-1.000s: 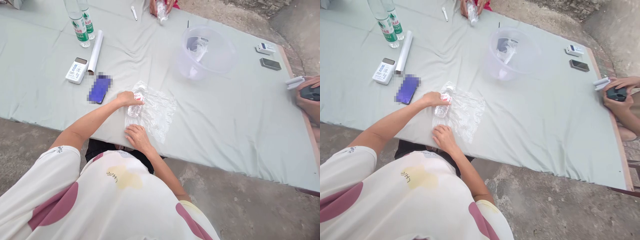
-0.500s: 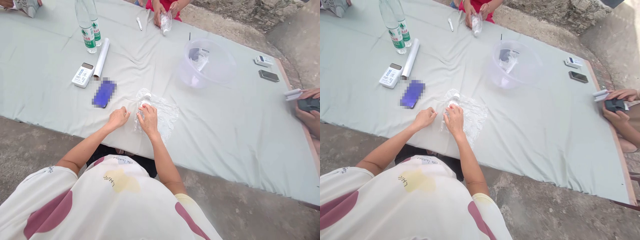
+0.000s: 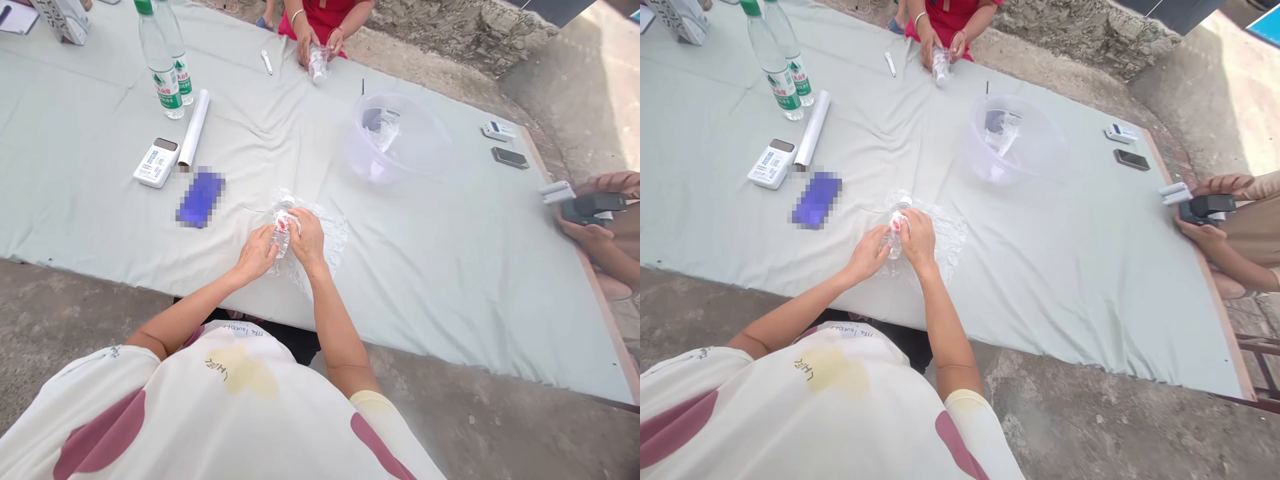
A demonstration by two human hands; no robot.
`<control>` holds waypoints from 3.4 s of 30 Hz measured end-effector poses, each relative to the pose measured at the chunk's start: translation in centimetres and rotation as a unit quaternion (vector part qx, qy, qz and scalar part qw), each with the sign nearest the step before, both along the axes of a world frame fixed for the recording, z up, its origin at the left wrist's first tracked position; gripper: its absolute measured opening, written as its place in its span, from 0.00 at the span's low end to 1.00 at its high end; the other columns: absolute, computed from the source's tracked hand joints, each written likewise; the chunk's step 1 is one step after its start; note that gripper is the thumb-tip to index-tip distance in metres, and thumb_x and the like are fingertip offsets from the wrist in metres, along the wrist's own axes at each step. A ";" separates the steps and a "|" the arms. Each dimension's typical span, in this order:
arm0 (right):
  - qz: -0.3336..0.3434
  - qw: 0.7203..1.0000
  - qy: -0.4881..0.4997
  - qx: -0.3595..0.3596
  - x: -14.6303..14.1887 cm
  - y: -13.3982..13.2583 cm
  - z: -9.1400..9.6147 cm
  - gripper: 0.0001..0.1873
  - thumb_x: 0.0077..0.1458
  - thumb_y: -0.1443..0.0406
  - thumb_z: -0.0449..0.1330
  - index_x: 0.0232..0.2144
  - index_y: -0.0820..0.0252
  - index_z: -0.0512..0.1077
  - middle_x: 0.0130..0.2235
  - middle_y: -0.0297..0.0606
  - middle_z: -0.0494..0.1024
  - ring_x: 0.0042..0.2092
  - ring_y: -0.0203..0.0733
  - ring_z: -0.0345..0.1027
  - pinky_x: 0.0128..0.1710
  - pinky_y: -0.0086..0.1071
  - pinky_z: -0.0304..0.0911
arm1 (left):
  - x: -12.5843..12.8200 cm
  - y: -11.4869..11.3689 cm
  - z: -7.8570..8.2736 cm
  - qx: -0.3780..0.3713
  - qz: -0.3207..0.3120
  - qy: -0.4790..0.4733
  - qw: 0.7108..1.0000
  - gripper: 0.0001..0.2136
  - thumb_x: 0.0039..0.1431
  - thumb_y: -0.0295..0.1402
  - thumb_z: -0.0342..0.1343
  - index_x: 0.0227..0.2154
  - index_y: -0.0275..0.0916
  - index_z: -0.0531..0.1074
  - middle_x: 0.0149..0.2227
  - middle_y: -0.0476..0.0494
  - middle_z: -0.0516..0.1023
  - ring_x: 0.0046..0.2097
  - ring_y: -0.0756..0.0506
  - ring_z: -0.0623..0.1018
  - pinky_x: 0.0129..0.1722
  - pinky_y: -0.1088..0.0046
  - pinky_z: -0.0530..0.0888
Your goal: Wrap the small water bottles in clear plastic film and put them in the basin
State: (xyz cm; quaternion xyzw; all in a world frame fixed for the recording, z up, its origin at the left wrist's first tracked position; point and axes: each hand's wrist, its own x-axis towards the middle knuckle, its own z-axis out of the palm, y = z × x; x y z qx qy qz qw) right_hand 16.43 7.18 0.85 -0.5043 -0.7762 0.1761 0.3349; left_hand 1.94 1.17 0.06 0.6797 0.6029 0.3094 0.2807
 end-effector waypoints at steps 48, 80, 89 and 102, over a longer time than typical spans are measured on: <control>-0.183 0.965 0.009 -0.189 9.6 -1.1 -0.4 0.26 0.61 0.52 0.51 0.57 0.56 0.68 0.54 0.48 0.76 0.52 0.56 0.71 0.50 0.51 0.68 | 5.4 -1.4 3.6 0.011 -0.045 -0.071 0.996 0.13 0.64 0.32 0.48 0.48 0.38 0.72 0.48 0.40 0.79 0.50 0.45 0.78 0.54 0.63 0.73; -0.044 0.986 -0.026 -0.156 17.5 6.4 -0.5 0.23 0.63 0.53 0.45 0.32 0.56 0.76 0.43 0.40 0.80 0.52 0.44 0.68 0.58 0.37 0.60 | 14.9 -0.3 -3.5 0.113 -0.202 0.206 0.951 0.37 0.55 0.24 0.61 0.66 0.44 0.55 0.61 0.29 0.66 0.65 0.34 0.67 0.58 0.54 0.69; -0.227 0.961 0.038 -0.153 19.6 2.3 -2.5 0.23 0.61 0.45 0.43 0.22 0.52 0.51 0.23 0.32 0.64 0.31 0.42 0.61 0.41 0.38 0.65 | 13.3 -0.4 -4.5 0.087 -0.203 0.083 0.972 0.35 0.57 0.20 0.50 0.67 0.42 0.52 0.60 0.34 0.70 0.62 0.39 0.70 0.58 0.54 0.68; -0.250 0.865 0.416 -0.126 12.2 -0.1 1.8 0.30 0.56 0.37 0.41 0.42 0.53 0.59 0.28 0.38 0.75 0.38 0.50 0.77 0.40 0.45 0.72 | 8.1 -0.7 -2.2 -0.145 -0.132 -0.322 0.926 0.29 0.56 0.35 0.59 0.62 0.40 0.65 0.63 0.38 0.69 0.62 0.38 0.72 0.58 0.59 0.73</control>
